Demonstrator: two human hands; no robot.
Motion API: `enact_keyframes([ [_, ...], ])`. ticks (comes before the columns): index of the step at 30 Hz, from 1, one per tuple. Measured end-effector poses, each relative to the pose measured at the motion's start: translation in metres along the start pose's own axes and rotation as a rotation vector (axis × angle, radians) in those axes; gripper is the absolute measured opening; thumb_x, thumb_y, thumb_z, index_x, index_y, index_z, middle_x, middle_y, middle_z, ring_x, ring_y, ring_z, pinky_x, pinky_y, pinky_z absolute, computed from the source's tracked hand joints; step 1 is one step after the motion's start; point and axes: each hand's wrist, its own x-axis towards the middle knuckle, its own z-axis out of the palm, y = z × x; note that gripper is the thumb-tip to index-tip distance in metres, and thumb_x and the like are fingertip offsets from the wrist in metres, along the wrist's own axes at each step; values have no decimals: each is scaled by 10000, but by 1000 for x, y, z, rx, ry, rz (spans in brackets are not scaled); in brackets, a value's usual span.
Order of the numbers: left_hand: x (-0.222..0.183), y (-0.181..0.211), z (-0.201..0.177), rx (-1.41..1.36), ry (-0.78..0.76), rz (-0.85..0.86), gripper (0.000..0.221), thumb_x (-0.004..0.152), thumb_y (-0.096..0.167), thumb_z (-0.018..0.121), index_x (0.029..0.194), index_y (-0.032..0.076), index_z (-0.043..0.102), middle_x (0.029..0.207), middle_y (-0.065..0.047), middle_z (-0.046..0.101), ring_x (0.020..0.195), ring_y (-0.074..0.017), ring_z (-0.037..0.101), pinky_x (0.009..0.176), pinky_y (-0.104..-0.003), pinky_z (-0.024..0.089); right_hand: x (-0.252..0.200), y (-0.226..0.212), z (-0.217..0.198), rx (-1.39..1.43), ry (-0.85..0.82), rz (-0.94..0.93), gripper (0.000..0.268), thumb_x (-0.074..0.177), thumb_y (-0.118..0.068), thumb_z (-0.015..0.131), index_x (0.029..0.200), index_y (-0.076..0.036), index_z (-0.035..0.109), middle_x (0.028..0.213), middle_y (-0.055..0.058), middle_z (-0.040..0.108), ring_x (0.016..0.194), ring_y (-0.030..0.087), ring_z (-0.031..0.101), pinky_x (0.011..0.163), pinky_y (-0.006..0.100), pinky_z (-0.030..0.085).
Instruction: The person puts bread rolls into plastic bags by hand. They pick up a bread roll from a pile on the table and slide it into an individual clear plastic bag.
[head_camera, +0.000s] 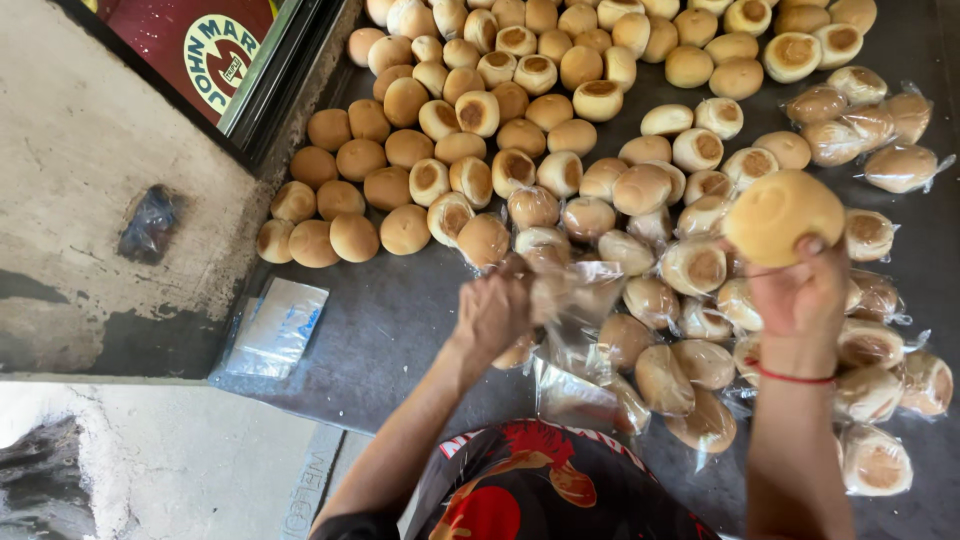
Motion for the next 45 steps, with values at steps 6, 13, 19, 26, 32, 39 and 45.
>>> enact_keyframes([
  [6, -24, -36, -45, -69, 234, -104, 241, 787, -17, 641, 1021, -23, 697, 1221, -163, 673, 791, -271, 711, 627, -362, 583, -62, 38, 126, 202, -103, 54, 623, 867, -79, 827, 1437, -45, 577, 1389, 80, 622, 1335, 263, 576, 1185, 506, 446],
  [13, -49, 41, -74, -905, 342, 151, 394, 816, -72, 643, 1206, -32, 687, 1377, -134, 620, 888, -144, 707, 688, -256, 585, -85, 80, 176, 214, 10, 226, 687, 924, -126, 820, 1507, -17, 474, 1442, 96, 577, 1381, 240, 531, 1221, 446, 402],
  [19, -52, 41, -81, -1051, 314, 99, 511, 845, -85, 596, 1344, 9, 648, 1375, -77, 626, 775, -81, 594, 654, -219, 506, -86, 63, 174, 98, 3, 102, 716, 891, -54, 817, 1493, -76, 432, 1430, 91, 542, 1355, 255, 545, 1172, 463, 482],
  [26, -50, 42, -71, -892, 429, 169, 524, 897, -105, 601, 1406, 22, 606, 1427, -82, 594, 862, -119, 665, 715, -241, 561, -86, 70, 171, -1385, -297, -576, 731, 868, -7, 831, 1472, -43, 421, 1388, 218, 494, 1221, 406, 615, 965, 463, 584],
  [32, -48, 41, -52, -677, 438, 238, 580, 823, -120, 623, 1384, 20, 580, 1446, -139, 556, 981, -257, 715, 786, -320, 594, -78, 67, 176, -1598, -464, -215, 766, 834, -45, 793, 1489, 6, 400, 1375, 266, 447, 1122, 456, 607, 920, 492, 552],
  [39, -52, 36, -71, -864, 196, 299, 508, 857, -146, 557, 1325, 23, 656, 1415, -133, 598, 991, -219, 718, 669, -308, 599, -77, 55, 166, -1490, -542, -144, 484, 915, -94, 776, 1331, -54, 531, 1360, 183, 517, 1082, 375, 662, 894, 445, 578],
  [45, -45, 12, -94, -815, 218, 324, 354, 947, -117, 606, 1231, 58, 726, 1235, -107, 725, 953, -169, 750, 773, -310, 642, -67, 33, 138, -1363, -543, 24, 96, 927, -72, 719, 1014, -35, 734, 1270, 140, 669, 810, 195, 721, 708, 322, 601],
])
